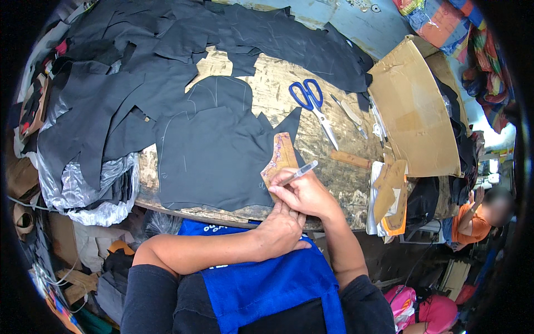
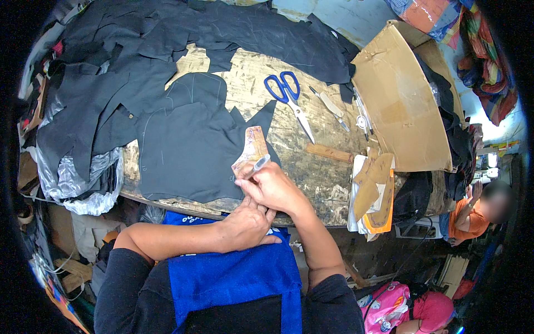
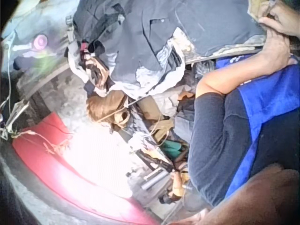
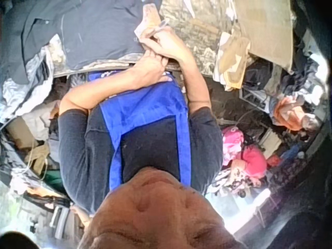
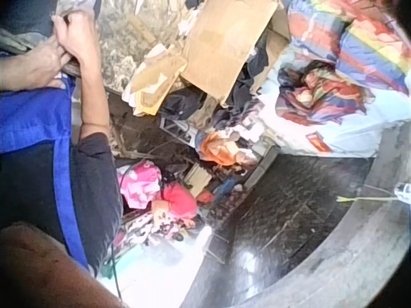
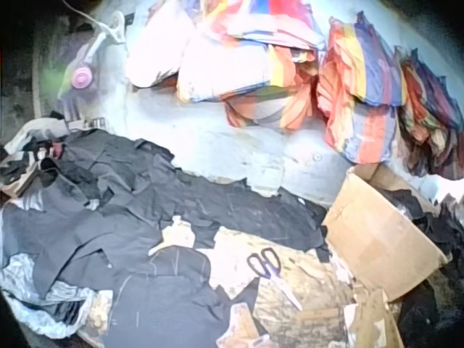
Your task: The person places cardboard templates on black fabric and traces their outlines with a white marker. They reposition the templates multiple times to mark several shapes on the fabric.
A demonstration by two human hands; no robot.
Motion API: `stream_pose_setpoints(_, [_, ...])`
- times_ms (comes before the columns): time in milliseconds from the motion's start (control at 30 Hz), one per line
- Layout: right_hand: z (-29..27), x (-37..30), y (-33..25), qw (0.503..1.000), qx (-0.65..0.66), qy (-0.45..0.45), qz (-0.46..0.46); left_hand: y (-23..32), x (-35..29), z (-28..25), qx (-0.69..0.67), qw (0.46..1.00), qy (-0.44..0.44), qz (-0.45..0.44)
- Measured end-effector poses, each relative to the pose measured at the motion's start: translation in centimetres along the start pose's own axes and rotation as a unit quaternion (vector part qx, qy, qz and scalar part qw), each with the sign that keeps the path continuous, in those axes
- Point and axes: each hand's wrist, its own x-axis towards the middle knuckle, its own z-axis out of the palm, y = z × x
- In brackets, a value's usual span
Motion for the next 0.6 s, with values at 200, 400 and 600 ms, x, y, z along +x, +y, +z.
stream_pose_setpoints(200, [1.3,2.7,0.3,0.997,0.012,0.079,-0.011,-0.6,0.3,0.8,-0.024,0.996,0.081,-0.008])
stream_pose_setpoints(400, [0.3,3.0,0.2,0.996,-0.047,0.074,-0.012,-2.8,1.1,0.3,-0.109,0.992,0.048,-0.036])
stream_pose_setpoints(600, [-1.7,6.0,1.6,0.985,-0.069,0.146,0.058,-4.0,2.7,0.0,-0.070,0.982,0.153,-0.086])
